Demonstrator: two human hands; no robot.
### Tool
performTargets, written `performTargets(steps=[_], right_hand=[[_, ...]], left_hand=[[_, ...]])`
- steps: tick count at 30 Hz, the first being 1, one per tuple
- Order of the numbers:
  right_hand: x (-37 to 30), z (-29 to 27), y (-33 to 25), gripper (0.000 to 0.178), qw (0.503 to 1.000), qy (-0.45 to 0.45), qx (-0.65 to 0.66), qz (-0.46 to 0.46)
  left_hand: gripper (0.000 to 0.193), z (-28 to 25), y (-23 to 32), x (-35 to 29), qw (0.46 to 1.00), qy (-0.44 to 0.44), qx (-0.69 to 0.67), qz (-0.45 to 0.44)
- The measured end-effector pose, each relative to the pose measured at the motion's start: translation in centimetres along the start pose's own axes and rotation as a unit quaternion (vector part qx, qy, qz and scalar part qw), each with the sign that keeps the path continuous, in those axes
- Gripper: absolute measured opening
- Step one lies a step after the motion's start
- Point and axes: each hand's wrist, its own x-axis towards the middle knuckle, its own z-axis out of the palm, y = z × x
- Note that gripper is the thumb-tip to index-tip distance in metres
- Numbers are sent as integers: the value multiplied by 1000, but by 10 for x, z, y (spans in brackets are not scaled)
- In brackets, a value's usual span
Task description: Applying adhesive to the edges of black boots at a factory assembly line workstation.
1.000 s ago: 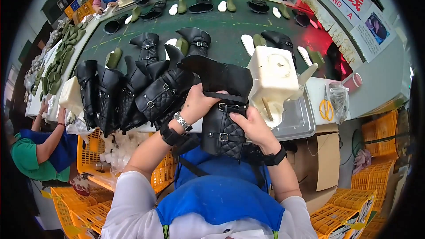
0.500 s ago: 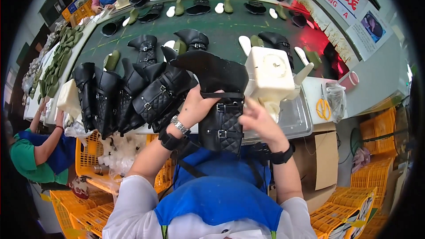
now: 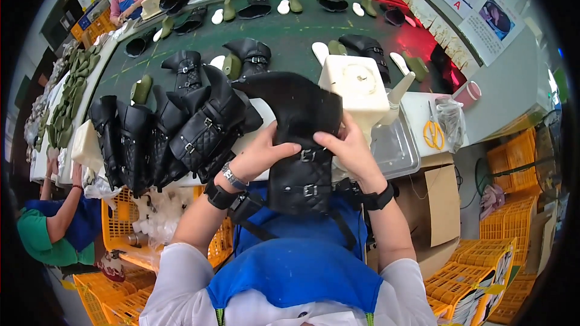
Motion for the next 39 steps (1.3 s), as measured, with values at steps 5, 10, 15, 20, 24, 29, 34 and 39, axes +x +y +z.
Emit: performTargets(steps=[5, 10, 15, 20, 24, 29, 34, 39], right_hand=[[11, -4, 10, 40, 992, 116, 40, -38], [11, -21, 8, 45, 987, 141, 37, 74], [-4, 2, -8, 54, 998, 52, 24, 18], [-1, 8, -16, 52, 981, 33, 187, 48], [12, 11, -12, 49, 960, 107, 258, 19], [16, 2, -5, 53, 948, 79, 307, 13], [18, 26, -7, 54, 948, 43, 315, -7], [26, 43, -5, 51, 949, -42, 312, 7]], left_hand=[[66, 17, -13, -22, 999, -32, -13, 11], [61, 12, -14, -29, 997, -52, -52, 4], [59, 3, -11, -36, 996, -61, -65, -28], [61, -9, -3, -38, 991, -108, 65, -41], [64, -8, 1, -41, 998, -57, -15, -17], [69, -17, -14, -58, 989, 35, -141, -1], [56, -21, -23, -82, 972, 29, -228, -59], [30, -22, -6, -92, 970, 168, -171, 46]])
